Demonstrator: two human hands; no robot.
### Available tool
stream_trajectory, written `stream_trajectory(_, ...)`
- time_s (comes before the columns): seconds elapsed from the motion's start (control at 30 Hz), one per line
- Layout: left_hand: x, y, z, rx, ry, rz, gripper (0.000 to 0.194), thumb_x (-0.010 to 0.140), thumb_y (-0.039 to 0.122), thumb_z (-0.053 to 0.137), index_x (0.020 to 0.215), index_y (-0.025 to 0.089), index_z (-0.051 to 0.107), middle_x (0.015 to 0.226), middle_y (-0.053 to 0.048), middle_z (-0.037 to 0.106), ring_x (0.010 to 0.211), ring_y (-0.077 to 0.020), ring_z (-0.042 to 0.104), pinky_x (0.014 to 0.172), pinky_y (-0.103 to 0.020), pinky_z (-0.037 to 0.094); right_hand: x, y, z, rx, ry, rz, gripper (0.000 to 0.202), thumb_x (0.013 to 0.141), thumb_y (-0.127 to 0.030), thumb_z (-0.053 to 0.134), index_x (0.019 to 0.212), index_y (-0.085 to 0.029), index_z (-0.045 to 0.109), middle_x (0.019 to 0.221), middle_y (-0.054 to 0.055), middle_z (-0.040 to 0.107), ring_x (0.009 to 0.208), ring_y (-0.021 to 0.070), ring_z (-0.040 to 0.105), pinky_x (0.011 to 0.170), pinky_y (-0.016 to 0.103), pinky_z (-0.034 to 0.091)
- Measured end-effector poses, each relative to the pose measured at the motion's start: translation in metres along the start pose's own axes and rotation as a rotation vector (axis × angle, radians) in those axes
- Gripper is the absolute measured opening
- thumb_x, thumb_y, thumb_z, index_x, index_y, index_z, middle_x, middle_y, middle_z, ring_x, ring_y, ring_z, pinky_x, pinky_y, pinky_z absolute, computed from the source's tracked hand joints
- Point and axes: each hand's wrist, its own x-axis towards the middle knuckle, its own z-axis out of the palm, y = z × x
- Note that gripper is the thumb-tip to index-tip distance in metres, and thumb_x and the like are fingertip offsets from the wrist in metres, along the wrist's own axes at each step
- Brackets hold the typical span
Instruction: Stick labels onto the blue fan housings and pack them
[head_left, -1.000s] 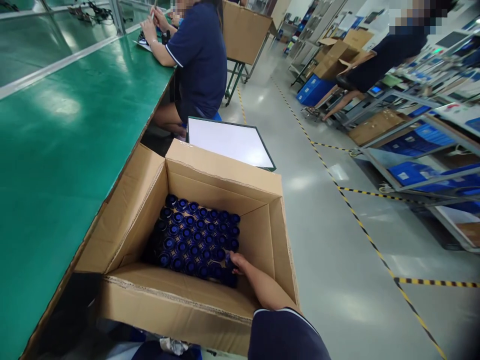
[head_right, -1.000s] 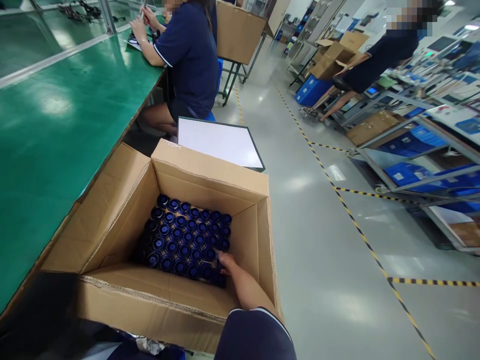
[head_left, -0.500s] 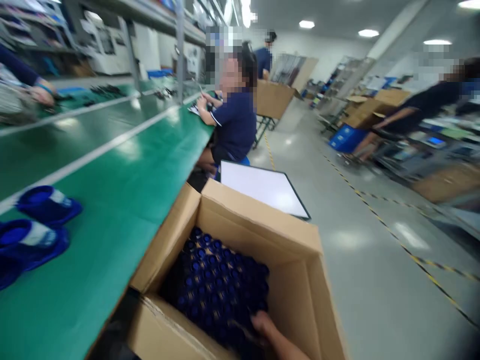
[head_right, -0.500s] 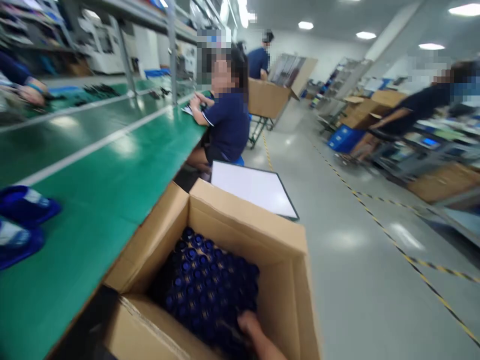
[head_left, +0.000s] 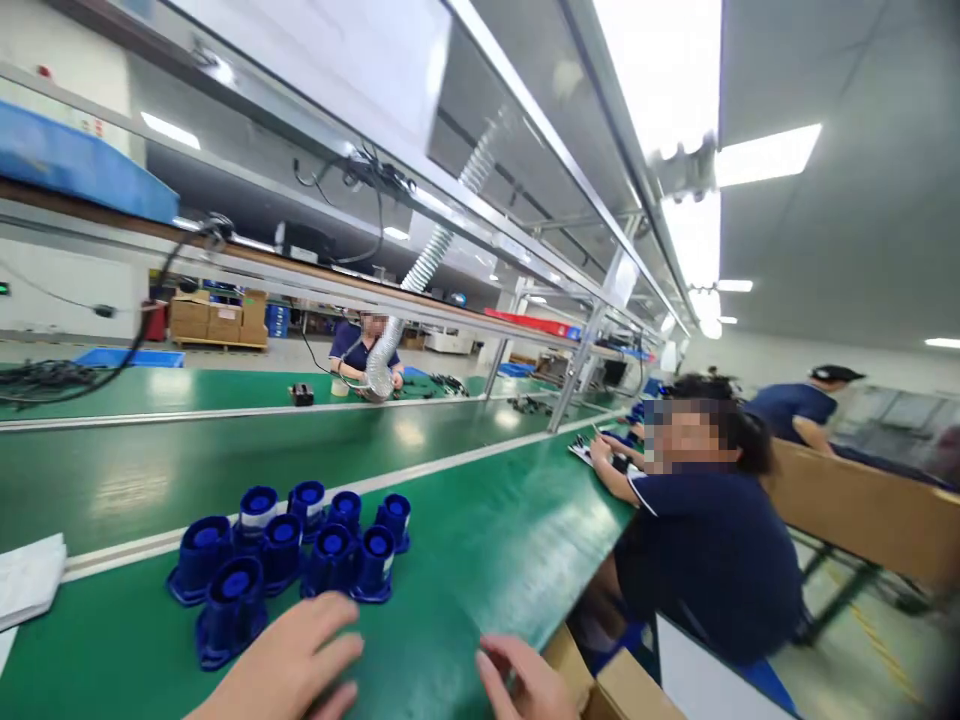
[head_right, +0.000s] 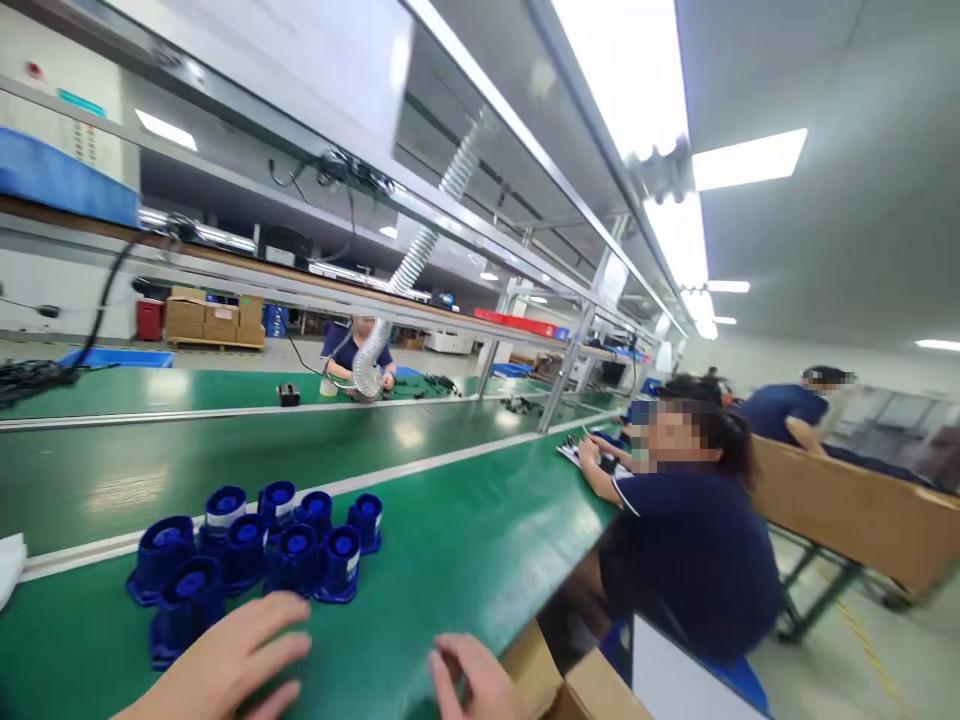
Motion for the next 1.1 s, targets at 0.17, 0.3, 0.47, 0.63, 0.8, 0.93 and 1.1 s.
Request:
stream_trajectory(0.17,0.06,-0.011,-0.012,0.099,0.004,-0.395,0.068,0.088,0.023,0.064,0.156,0.02,0.054,0.169,-0.02,0.041,0.157,-0.0424,0.038,0.13,-0.061,0.033,0.13,-0.118,0.019,-0.082,-0.141,-0.369,0.051,0.101,-0.062,0.052,0.131,-0.024,0.069,0.137,0.017,0.068,0.131,0.0348,0.06,0.115,0.056,0.05)
stream_trajectory(0.3,0.051,-0.025,0.002,0.11,-0.078,-0.348,0.076,0.086,0.014,0.063,0.16,0.017,0.047,0.17,-0.022,0.038,0.16,-0.043,0.031,0.132,-0.062,0.027,0.182,-0.134,0.043,-0.168,-0.363,-0.461,0.069,0.1,-0.068,0.052,0.154,-0.025,0.054,0.168,0.014,0.044,0.159,0.0368,0.028,0.129,0.061,0.03)
stream_trajectory(0.47,0.044,-0.019,-0.019,0.078,-0.202,-0.42,0.087,0.077,-0.003,0.061,0.16,0.016,0.045,0.162,-0.021,0.051,0.147,-0.0403,0.051,0.12,-0.052,0.05,0.189,-0.139,0.049,-0.175,-0.437,-0.505,0.06,0.104,-0.064,0.045,0.15,-0.027,0.058,0.14,0.012,0.068,0.135,0.0323,0.054,0.117,0.054,0.044)
stream_trajectory(0.63,0.047,-0.003,-0.05,0.0,-0.172,-0.412,0.076,0.073,0.002,0.072,0.147,0.018,0.06,0.141,-0.018,0.066,0.131,-0.0401,0.06,0.11,-0.054,0.054,0.178,-0.137,0.039,-0.301,-0.399,-0.471,0.058,0.103,-0.066,0.047,0.148,-0.031,0.059,0.141,0.011,0.066,0.135,0.0349,0.048,0.114,0.058,0.042)
stream_trajectory(0.8,0.04,-0.013,-0.025,-0.154,-0.03,-0.396,0.08,0.073,0.011,0.083,0.148,0.023,0.059,0.153,-0.016,0.054,0.139,-0.039,0.052,0.116,-0.053,0.05,0.159,-0.134,0.029,-0.219,-0.542,-0.395,0.058,0.105,-0.064,0.043,0.143,-0.025,0.063,0.134,0.013,0.066,0.127,0.0294,0.057,0.113,0.049,0.046)
stream_trajectory(0.93,0.034,-0.026,0.004,-0.268,0.096,-0.328,0.084,0.068,0.042,0.096,0.142,0.02,0.064,0.138,-0.016,0.06,0.126,-0.0382,0.057,0.106,-0.053,0.055,0.14,-0.136,0.012,-0.34,-0.57,-0.379,0.068,0.098,-0.071,0.054,0.149,-0.026,0.058,0.127,0.014,0.066,0.12,0.0327,0.059,0.107,0.052,0.049)
stream_trajectory(1.1,0.025,-0.033,0.023,-0.488,0.182,-0.182,0.092,0.069,0.061,0.09,0.147,0.024,0.057,0.141,-0.015,0.058,0.131,-0.0354,0.055,0.116,-0.053,0.049,0.13,-0.13,0.003,-0.338,-0.579,-0.468,0.095,0.079,-0.082,0.07,0.153,-0.025,0.055,0.153,0.019,0.05,0.139,0.0388,0.049,0.118,0.053,0.042)
